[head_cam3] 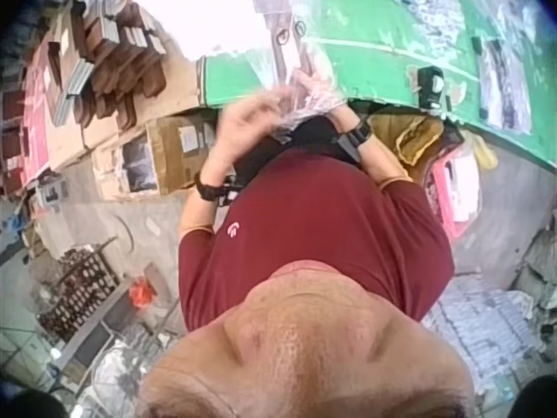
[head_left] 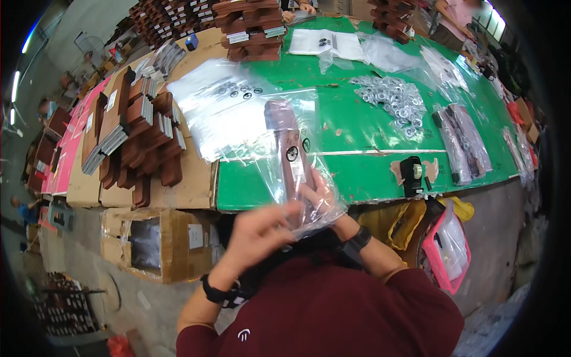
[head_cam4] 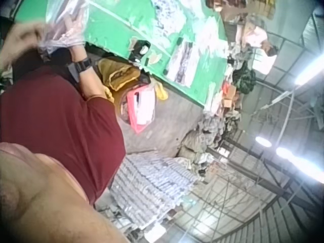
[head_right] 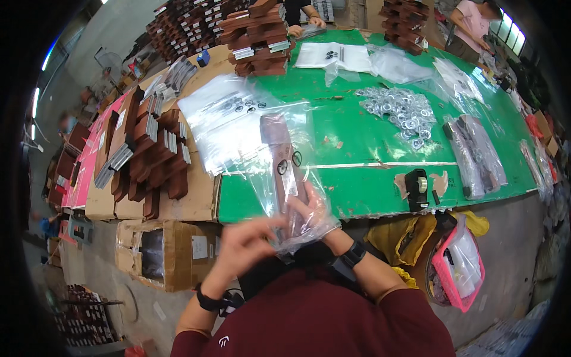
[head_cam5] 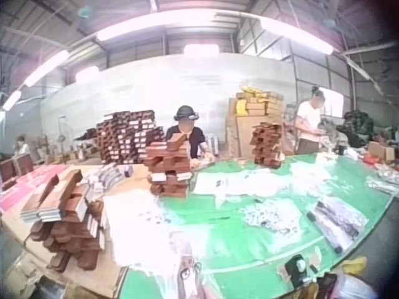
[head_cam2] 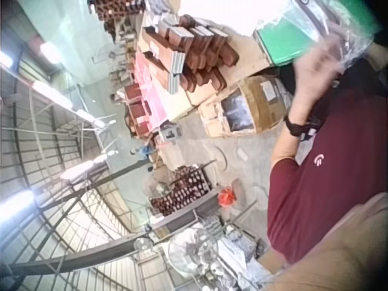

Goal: Packaging wooden furniture components into plastic bags and sealing them with tape for assembly kits.

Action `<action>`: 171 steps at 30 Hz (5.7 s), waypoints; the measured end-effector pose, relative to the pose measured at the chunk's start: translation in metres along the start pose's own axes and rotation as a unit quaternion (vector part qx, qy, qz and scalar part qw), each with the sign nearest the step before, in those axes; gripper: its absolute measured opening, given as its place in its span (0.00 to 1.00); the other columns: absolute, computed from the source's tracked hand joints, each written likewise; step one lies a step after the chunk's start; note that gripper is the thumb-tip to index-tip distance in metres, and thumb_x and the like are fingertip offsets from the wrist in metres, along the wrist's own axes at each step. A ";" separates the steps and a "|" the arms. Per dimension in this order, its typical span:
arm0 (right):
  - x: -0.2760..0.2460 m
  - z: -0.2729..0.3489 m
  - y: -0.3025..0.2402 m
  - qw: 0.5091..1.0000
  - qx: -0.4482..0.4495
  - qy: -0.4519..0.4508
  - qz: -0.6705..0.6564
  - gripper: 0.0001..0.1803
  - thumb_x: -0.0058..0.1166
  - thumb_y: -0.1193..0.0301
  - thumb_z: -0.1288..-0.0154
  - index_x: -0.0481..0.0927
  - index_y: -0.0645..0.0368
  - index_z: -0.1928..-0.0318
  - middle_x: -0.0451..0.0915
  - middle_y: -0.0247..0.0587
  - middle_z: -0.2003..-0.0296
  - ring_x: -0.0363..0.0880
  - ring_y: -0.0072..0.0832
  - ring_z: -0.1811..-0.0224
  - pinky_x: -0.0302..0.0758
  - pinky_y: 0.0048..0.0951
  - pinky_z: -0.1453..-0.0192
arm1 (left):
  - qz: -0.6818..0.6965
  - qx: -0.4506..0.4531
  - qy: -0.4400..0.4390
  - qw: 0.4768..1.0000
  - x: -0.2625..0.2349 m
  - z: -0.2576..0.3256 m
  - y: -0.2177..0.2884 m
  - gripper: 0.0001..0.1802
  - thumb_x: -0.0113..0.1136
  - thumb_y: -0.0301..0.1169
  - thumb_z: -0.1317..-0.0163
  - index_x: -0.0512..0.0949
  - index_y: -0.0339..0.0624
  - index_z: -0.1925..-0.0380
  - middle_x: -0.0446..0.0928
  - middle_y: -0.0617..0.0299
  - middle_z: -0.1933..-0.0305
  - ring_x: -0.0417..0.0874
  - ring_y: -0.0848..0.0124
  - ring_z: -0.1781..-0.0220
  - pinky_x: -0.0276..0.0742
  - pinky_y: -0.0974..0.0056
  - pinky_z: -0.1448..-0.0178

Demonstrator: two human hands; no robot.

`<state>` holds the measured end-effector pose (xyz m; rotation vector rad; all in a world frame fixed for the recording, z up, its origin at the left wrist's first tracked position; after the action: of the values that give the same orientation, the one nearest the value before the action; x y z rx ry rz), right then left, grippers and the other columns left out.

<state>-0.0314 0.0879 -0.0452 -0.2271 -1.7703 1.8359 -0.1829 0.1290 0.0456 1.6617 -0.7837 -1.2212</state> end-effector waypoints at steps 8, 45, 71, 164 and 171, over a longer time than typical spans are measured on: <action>0.026 0.004 -0.001 0.996 -0.005 -0.069 -0.050 0.44 0.64 0.63 0.33 0.55 0.66 0.25 0.69 0.47 0.33 0.68 0.32 0.32 0.67 0.34 0.30 | 0.435 -0.118 0.242 0.859 -0.090 -0.042 -0.146 0.43 0.62 0.38 0.30 0.50 0.42 0.23 0.68 0.54 0.31 0.72 0.64 0.34 0.69 0.54 0.30; 0.015 0.010 -0.006 0.987 -0.048 -0.112 0.110 0.41 0.67 0.65 0.35 0.62 0.60 0.27 0.72 0.42 0.34 0.68 0.28 0.31 0.67 0.32 0.28 | 0.201 -0.109 0.339 0.912 -0.094 -0.031 -0.131 0.19 0.69 0.31 0.38 0.81 0.36 0.49 0.83 0.62 0.57 0.83 0.72 0.56 0.77 0.65 0.50; 0.014 0.005 -0.012 0.969 -0.047 -0.147 0.191 0.45 0.69 0.57 0.38 0.62 0.60 0.27 0.67 0.47 0.30 0.62 0.34 0.27 0.61 0.36 0.25 | 0.359 -0.226 0.192 0.885 0.000 -0.032 -0.096 0.24 0.71 0.37 0.38 0.79 0.35 0.47 0.83 0.60 0.52 0.83 0.73 0.54 0.79 0.66 0.49; -0.112 0.031 -0.167 0.852 -0.253 0.190 0.418 0.16 0.55 0.68 0.29 0.81 0.59 0.44 0.84 0.47 0.51 0.82 0.39 0.46 0.76 0.35 0.43 | -0.174 0.039 0.164 0.970 -0.107 -0.019 -0.006 0.19 0.64 0.28 0.38 0.82 0.44 0.46 0.83 0.52 0.46 0.82 0.57 0.42 0.74 0.58 0.38; -0.100 -0.062 -0.007 0.805 -0.290 0.073 0.512 0.37 0.54 0.63 0.27 0.56 0.65 0.25 0.61 0.60 0.27 0.63 0.48 0.26 0.63 0.39 0.25 | -0.279 0.101 0.078 0.952 0.003 -0.099 -0.097 0.16 0.64 0.31 0.37 0.83 0.52 0.48 0.80 0.60 0.51 0.79 0.59 0.46 0.73 0.57 0.41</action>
<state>0.0838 0.0901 -0.0713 -1.8145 -2.2395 1.6817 -0.0902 0.1936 -0.0347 2.2136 -0.3505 -1.3937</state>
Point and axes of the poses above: each hand's wrist, its own z-axis away from the middle knuckle, its own x-axis out of the palm, y = z × x, the point moved 10 cm from there along -z, towards the middle knuckle
